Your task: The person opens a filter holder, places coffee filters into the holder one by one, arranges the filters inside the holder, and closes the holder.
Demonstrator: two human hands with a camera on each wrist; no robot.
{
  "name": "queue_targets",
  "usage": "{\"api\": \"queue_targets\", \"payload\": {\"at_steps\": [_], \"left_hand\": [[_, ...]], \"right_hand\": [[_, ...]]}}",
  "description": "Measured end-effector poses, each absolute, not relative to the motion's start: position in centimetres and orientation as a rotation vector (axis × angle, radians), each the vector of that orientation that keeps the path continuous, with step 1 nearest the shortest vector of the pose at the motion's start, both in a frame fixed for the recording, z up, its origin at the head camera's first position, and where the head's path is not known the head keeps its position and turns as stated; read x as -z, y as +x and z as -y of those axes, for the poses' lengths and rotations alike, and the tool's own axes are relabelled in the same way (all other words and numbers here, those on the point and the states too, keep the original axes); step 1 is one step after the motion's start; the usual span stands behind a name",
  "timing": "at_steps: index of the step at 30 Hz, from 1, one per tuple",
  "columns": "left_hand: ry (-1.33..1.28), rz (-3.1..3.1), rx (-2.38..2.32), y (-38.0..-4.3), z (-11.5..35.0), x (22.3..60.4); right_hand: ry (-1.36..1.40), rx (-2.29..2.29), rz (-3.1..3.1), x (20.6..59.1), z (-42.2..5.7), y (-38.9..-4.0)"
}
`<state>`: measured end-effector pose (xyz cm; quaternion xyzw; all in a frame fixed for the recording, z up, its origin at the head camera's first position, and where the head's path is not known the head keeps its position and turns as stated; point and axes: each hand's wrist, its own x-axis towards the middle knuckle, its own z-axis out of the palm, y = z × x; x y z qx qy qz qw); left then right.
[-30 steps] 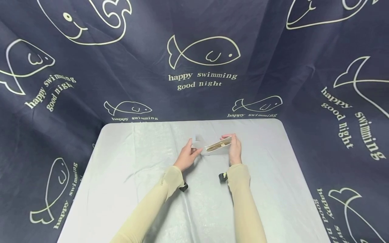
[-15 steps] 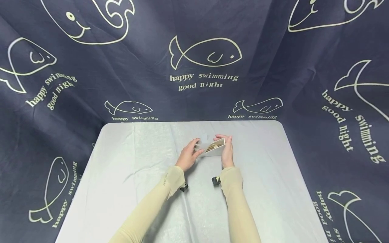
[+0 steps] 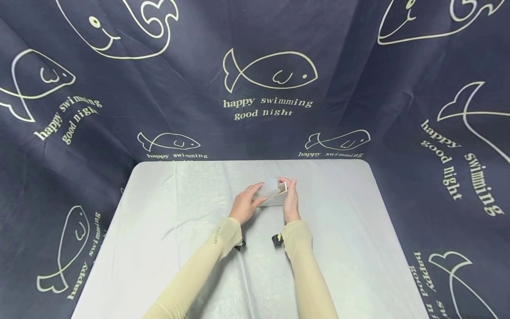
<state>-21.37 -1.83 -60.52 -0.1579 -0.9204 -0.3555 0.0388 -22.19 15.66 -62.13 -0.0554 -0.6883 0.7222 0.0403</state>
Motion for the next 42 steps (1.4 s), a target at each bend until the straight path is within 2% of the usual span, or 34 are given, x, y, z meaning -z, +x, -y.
{"api": "queue_targets", "payload": {"at_steps": [8,21,28,35,42], "left_hand": [[-0.500,2.834,0.953,-21.6,1.9,60.4],[-0.414,2.878,0.926,-21.4,2.0,60.7],[-0.238,2.888,1.325,-21.1,5.8,62.8],[-0.253,2.931,1.375,-21.2,8.5,63.3],[-0.227,2.950,1.334,-21.5,10.1,63.4]], "right_hand": [[-0.077,-2.405,1.942,61.5,-14.4,-22.2],[-0.085,-2.239,2.093,62.2,-14.7,-22.0],[-0.117,-2.250,2.151,61.7,-14.4,-21.9],[-0.022,-2.235,2.196,58.5,-12.6,-20.5],[0.014,-2.202,2.272,57.7,-11.2,-20.3]]}}
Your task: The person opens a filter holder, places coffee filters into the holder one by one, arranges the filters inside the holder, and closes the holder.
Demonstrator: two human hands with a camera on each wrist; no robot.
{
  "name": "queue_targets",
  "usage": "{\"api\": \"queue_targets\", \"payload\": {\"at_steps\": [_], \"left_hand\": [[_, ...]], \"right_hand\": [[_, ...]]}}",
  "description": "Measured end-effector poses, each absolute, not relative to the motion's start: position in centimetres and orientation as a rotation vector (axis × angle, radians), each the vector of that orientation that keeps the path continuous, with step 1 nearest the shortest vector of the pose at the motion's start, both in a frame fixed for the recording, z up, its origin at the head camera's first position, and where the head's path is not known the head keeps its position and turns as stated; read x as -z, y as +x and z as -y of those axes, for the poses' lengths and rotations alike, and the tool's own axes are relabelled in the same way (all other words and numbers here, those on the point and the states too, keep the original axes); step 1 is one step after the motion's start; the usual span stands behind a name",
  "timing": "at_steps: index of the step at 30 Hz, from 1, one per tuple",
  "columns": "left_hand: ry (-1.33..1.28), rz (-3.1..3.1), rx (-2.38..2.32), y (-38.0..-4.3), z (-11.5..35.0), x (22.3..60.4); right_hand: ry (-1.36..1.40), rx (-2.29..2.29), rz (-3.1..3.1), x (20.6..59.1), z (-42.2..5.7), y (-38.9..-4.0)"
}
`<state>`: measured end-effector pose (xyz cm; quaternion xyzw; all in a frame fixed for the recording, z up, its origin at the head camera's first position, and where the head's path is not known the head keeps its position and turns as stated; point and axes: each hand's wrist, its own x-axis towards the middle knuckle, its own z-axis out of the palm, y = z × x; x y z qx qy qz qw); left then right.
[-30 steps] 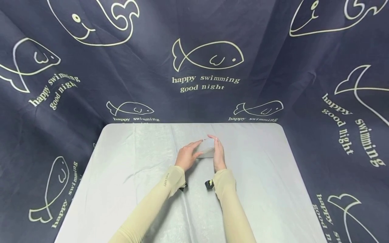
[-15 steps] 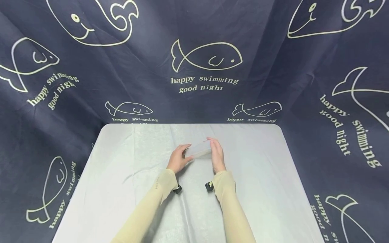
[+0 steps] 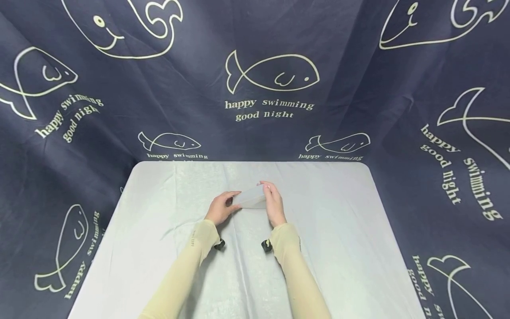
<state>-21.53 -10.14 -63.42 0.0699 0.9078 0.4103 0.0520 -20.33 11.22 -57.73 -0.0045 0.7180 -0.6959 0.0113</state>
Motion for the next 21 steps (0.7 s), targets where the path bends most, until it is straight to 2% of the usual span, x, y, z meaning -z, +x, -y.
{"api": "queue_targets", "payload": {"at_steps": [4,12,21], "left_hand": [[0.231,-2.777,-1.224,-21.6,10.5,63.5],[0.265,-2.850,-1.189,-21.6,10.2,63.9],[0.218,-2.828,-1.184,-21.4,10.0,64.4]], "right_hand": [[-0.025,2.124,-2.274,57.7,-11.2,-20.5],[-0.048,2.153,-2.301,61.8,-11.5,-22.0],[-0.040,2.142,-2.357,62.8,-11.3,-22.0]]}}
